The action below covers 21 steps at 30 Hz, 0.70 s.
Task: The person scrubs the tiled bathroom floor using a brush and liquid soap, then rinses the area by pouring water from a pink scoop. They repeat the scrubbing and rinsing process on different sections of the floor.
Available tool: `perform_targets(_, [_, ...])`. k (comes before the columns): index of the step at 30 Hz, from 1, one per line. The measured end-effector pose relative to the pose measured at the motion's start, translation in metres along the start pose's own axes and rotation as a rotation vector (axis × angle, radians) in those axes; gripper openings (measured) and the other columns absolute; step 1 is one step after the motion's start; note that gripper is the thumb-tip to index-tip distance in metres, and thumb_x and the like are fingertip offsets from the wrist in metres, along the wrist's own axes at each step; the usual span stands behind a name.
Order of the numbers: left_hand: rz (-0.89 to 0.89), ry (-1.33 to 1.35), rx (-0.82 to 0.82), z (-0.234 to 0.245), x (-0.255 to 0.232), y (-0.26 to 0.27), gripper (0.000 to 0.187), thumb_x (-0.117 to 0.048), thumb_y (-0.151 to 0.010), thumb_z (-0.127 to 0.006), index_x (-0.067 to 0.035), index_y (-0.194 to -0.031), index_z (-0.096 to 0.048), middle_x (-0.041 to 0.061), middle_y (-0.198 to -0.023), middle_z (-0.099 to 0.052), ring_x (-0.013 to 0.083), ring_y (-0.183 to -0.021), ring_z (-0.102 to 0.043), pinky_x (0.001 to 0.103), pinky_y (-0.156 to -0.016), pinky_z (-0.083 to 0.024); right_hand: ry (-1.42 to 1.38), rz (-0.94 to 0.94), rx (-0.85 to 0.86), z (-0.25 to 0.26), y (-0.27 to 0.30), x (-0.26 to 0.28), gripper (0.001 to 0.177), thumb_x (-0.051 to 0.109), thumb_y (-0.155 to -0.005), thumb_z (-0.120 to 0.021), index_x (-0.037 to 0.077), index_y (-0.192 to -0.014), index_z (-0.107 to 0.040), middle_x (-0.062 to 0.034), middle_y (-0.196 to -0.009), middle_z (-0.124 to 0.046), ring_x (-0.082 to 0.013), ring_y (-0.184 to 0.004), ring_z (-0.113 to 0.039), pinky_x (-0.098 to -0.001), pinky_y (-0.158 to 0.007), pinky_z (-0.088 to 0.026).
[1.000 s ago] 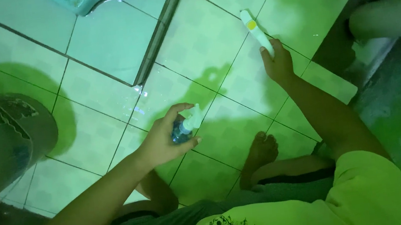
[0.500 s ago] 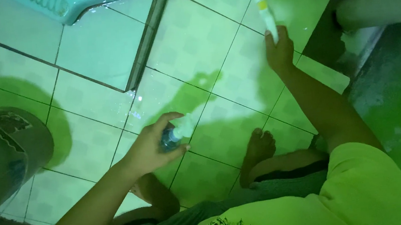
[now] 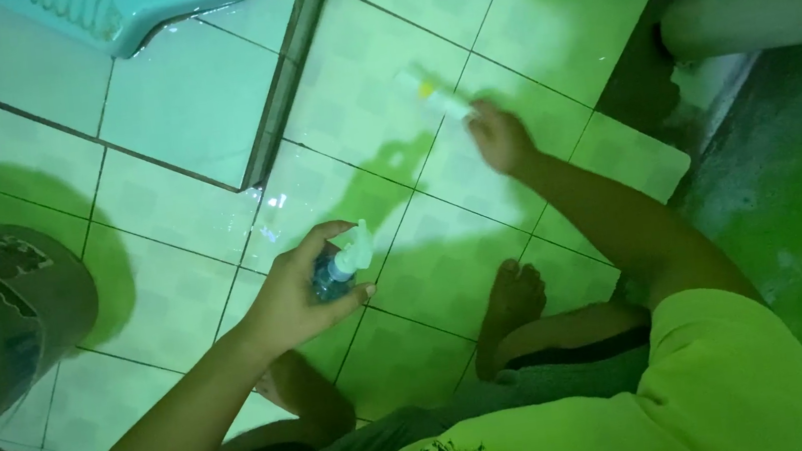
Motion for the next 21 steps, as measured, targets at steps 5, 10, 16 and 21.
perform_targets(5, [0.007,0.029,0.006,-0.003,0.001,-0.001,0.063,-0.013,-0.078,-0.082,-0.004,-0.134,-0.054,0.021,-0.09,-0.072,0.0312,-0.085,-0.068,0.047,-0.078,-0.054,0.087,0.241,0.407,-0.027,0.051,0.092,0.043,0.03,-0.106,-0.053,0.001,-0.135,-0.064,-0.026,-0.125,-0.069,-0.0453,-0.116,-0.066,-0.0576,-0.102,-0.05])
perform_targets(10, [0.016,0.027,0.004,-0.001,0.004,-0.002,0.064,-0.012,-0.077,-0.082,-0.004,-0.134,-0.054,0.022,-0.089,-0.072,0.0325,-0.083,-0.068,0.047,-0.077,-0.054,0.022,0.18,0.34,-0.038,0.009,0.046,0.045,0.027,-0.107,-0.056,-0.001,-0.141,-0.059,-0.027,-0.138,-0.061,-0.0423,-0.128,-0.059,-0.054,-0.108,-0.047])
perform_targets(16, [0.031,0.048,-0.013,-0.001,0.015,-0.001,0.064,-0.013,-0.078,-0.083,-0.004,-0.134,-0.054,0.021,-0.089,-0.072,0.0308,-0.083,-0.068,0.047,-0.077,-0.054,-0.022,0.055,-0.082,0.017,-0.047,0.014,0.04,0.034,-0.111,-0.055,0.001,-0.131,-0.06,-0.0227,-0.119,-0.067,-0.0375,-0.112,-0.065,-0.0525,-0.094,-0.051])
perform_targets(21, [0.054,0.067,-0.008,-0.006,0.025,-0.003,0.066,-0.014,-0.077,-0.083,-0.003,-0.134,-0.054,0.021,-0.09,-0.072,0.0311,-0.085,-0.068,0.046,-0.079,-0.054,-0.06,0.003,0.012,-0.004,-0.028,0.051,0.043,0.037,-0.112,-0.052,0.002,-0.136,-0.056,-0.0288,-0.133,-0.06,-0.0447,-0.128,-0.055,-0.0584,-0.107,-0.044])
Point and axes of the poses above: each hand's wrist, its own y-axis away from the middle knuckle, its own z-axis out of the back of the hand, x = y × z, the point moved 6 cm from there along -y, towards the middle knuckle
